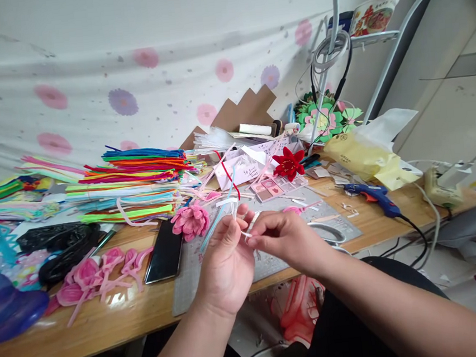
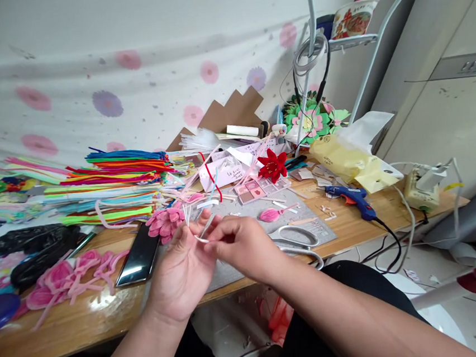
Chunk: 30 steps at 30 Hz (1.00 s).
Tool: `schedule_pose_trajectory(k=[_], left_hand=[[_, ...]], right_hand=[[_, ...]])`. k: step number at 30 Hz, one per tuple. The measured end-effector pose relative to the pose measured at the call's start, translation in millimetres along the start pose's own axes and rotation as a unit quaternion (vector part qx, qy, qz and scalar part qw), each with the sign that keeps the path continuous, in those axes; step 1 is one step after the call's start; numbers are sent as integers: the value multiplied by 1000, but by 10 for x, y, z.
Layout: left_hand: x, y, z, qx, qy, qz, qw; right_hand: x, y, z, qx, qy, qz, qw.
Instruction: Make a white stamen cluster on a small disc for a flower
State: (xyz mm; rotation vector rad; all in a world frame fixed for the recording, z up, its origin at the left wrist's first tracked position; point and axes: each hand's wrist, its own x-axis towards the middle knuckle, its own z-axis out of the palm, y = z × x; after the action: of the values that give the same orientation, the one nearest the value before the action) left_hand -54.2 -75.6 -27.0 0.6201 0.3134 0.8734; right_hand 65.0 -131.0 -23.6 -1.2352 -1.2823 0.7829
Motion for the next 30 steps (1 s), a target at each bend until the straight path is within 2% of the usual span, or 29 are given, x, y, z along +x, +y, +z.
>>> schedule_pose_trajectory(k=[3, 7, 8, 9, 10, 11, 12, 14, 17, 19, 22, 24, 27, 30], left_hand=[[16, 3, -151, 33, 17, 13, 999], [97, 201, -393, 127, 70, -14, 989], [123, 277, -420, 154, 95, 23, 983], [148, 348, -424, 195, 89, 86, 973], [168, 407, -404, 249, 66, 142, 956], [183, 446, -363, 316, 30, 161, 934], [192, 462, -309, 377, -13, 151, 914], [199, 422, -188, 461, -83, 83, 879], [209, 241, -80, 505, -115, 22, 855], [217, 97, -82, 481, -110, 13, 870], [208, -95, -123, 352, -81, -23, 932], [185, -200, -129, 272, -68, -52, 959], [142, -325, -107, 212, -64, -55, 974], [113, -412, -100, 186, -60, -43, 980]], right_hand=[[8, -65, -138, 71, 3, 66, 995], [48, -241, -369, 47, 3, 90, 995], [69, -280, -417, 34, -7, 96, 995], [94, -312, -457, 19, -22, 101, 994], [120, -334, -488, 2, -38, 106, 994], [147, -347, -509, -14, -51, 109, 993], [171, -350, -519, -24, -60, 111, 992], [205, -340, -516, -25, -67, 110, 991], [218, -310, -481, 18, -64, 100, 993], [215, -287, -461, 53, -65, 98, 992], [219, -237, -446, 100, -40, 108, 988], [226, -190, -437, 130, -11, 124, 984], [227, -130, -410, 162, 14, 156, 974], [209, -111, -373, 182, 38, 158, 970]])
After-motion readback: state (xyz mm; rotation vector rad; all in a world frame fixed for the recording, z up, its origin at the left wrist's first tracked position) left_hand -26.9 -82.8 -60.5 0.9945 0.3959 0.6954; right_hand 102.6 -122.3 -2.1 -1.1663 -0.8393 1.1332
